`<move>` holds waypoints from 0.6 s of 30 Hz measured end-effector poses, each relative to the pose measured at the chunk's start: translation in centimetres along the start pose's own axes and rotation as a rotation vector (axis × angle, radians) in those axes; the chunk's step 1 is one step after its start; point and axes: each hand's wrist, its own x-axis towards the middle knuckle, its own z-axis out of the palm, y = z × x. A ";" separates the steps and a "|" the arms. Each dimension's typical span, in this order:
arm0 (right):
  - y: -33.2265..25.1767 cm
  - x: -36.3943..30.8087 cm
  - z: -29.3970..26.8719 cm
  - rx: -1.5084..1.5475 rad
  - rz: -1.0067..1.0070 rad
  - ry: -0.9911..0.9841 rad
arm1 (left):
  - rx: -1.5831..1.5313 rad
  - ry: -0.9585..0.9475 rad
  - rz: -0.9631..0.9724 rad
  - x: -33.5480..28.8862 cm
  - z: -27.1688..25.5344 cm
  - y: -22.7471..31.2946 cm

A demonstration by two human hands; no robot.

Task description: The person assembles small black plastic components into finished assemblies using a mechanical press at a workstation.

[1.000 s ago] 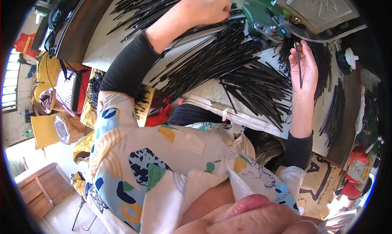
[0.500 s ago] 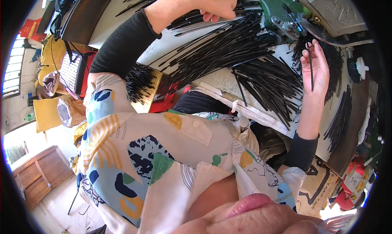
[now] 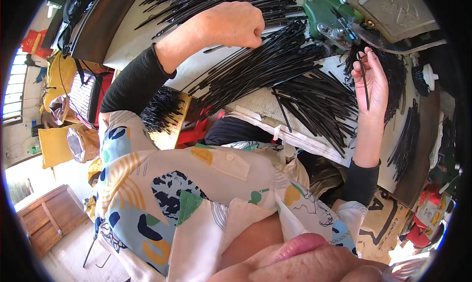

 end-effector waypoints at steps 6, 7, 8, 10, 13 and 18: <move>0.4 0.2 -0.3 0.017 0.022 -0.062 | -0.198 -0.052 -0.085 2.0 -1.1 0.8; 0.4 0.2 -0.5 0.017 0.019 -0.054 | -0.283 -0.012 -0.087 2.3 -1.0 1.1; 0.3 0.2 -0.4 0.017 0.016 -0.056 | -0.281 -0.009 -0.086 2.5 -0.3 0.6; 0.2 0.1 -0.2 0.025 0.028 -0.072 | 0.062 0.372 0.116 3.0 1.1 -0.6; 0.2 0.0 0.1 0.011 0.032 -0.061 | 0.162 0.287 0.052 3.0 1.5 0.0; 0.3 -0.1 0.5 -0.016 0.022 -0.057 | 0.285 0.319 0.053 3.4 2.3 0.6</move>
